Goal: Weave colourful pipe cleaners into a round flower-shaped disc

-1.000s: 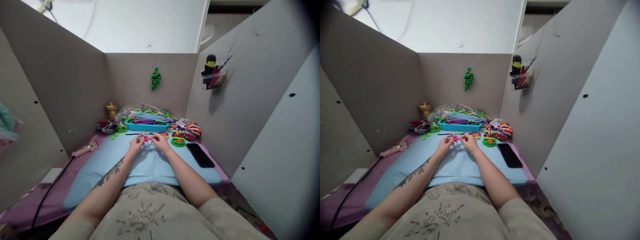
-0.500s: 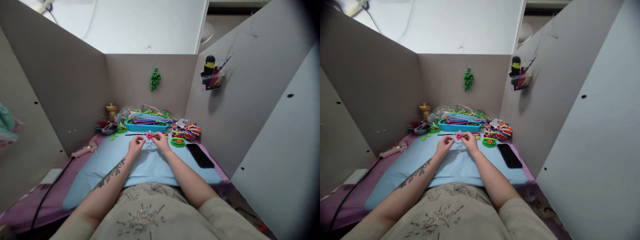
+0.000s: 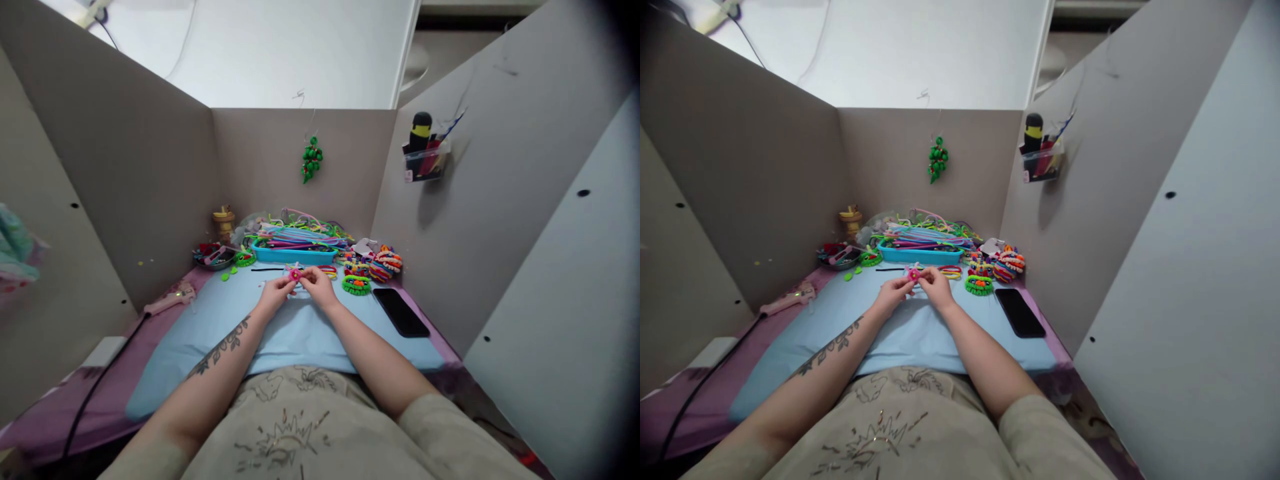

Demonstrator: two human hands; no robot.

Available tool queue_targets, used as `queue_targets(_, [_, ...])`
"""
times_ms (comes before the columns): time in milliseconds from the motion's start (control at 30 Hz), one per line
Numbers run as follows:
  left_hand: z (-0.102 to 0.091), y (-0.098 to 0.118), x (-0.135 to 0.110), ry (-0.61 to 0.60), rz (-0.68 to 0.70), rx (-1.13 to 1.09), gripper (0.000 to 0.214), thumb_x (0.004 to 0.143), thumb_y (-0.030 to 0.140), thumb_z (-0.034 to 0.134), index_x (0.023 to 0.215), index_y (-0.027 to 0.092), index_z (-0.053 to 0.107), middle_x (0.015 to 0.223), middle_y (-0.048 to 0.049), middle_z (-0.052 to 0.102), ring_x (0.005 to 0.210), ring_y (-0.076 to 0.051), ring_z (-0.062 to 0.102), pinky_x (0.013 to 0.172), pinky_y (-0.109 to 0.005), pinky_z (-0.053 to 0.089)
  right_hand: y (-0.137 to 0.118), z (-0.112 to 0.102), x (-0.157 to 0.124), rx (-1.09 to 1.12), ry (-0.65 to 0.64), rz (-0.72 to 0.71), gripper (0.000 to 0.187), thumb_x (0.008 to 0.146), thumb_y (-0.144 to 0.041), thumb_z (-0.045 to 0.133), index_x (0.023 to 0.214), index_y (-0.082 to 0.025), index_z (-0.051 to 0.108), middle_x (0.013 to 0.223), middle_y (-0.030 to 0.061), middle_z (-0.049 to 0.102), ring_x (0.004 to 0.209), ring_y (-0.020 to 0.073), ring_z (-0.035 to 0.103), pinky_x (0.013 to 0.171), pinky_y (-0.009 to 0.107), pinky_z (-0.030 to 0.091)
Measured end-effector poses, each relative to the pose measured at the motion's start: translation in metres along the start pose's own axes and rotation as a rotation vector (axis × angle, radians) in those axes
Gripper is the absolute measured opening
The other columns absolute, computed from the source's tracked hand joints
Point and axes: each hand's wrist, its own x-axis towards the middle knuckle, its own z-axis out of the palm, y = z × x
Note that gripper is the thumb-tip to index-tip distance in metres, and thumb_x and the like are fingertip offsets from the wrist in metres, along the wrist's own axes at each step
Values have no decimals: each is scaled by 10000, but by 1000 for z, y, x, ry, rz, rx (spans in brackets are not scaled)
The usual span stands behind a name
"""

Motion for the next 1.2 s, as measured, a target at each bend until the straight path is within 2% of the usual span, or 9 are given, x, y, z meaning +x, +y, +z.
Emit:
queue_targets(200, [1, -6, 5, 61, -28, -88, 375, 588, 464, 749, 751, 129, 710, 628, -29, 662, 588, -147, 601, 583, -250, 457, -6, 0, -4, -183, 13, -101, 73, 746, -250, 574, 754, -189, 612, 732, 11, 600, 653, 144, 538, 629, 262, 430])
queue_targets(400, [1, -9, 8, 64, -36, -167, 409, 541, 479, 769, 742, 128, 705, 685, -41, 679, 660, -158, 620, 695, -288, 477, -8, 5, -7, -319, 17, -164, 80, 740, -178, 549, 689, -189, 609, 684, 9, 566, 668, 153, 521, 665, 272, 409])
queue_targets(600, [2, -3, 4, 28, -27, -172, 386, 549, 433, 781, 759, 117, 715, 671, -40, 673, 637, -147, 597, 665, -272, 459, -3, 5, -5, -392, 47, -169, 93, 734, -164, 537, 671, -190, 600, 663, 5, 559, 652, 151, 520, 648, 264, 400])
queue_targets(800, [2, -3, 3, 26, -12, -154, 320, 578, 405, 773, 681, 112, 698, 592, -13, 623, 574, -117, 547, 599, -240, 425, -1, 5, -6, -419, 48, -173, 103, 731, -160, 527, 661, -191, 597, 652, -1, 556, 630, 143, 517, 629, 253, 400])
queue_targets(1000, [2, -6, 5, 50, -55, -193, 347, 545, 422, 783, 697, 130, 675, 625, -11, 638, 624, -137, 604, 662, -263, 467, 0, 2, -5, -432, 39, -188, 110, 737, -153, 518, 674, -193, 600, 663, 1, 558, 654, 149, 524, 647, 255, 406])
queue_targets(1200, [2, -6, 5, 23, -105, -205, 412, 539, 460, 781, 763, 125, 693, 696, -47, 678, 623, -145, 621, 624, -259, 474, 1, 4, -6, -433, 50, -188, 113, 760, -173, 514, 710, -195, 612, 709, 11, 567, 667, 148, 526, 643, 251, 408])
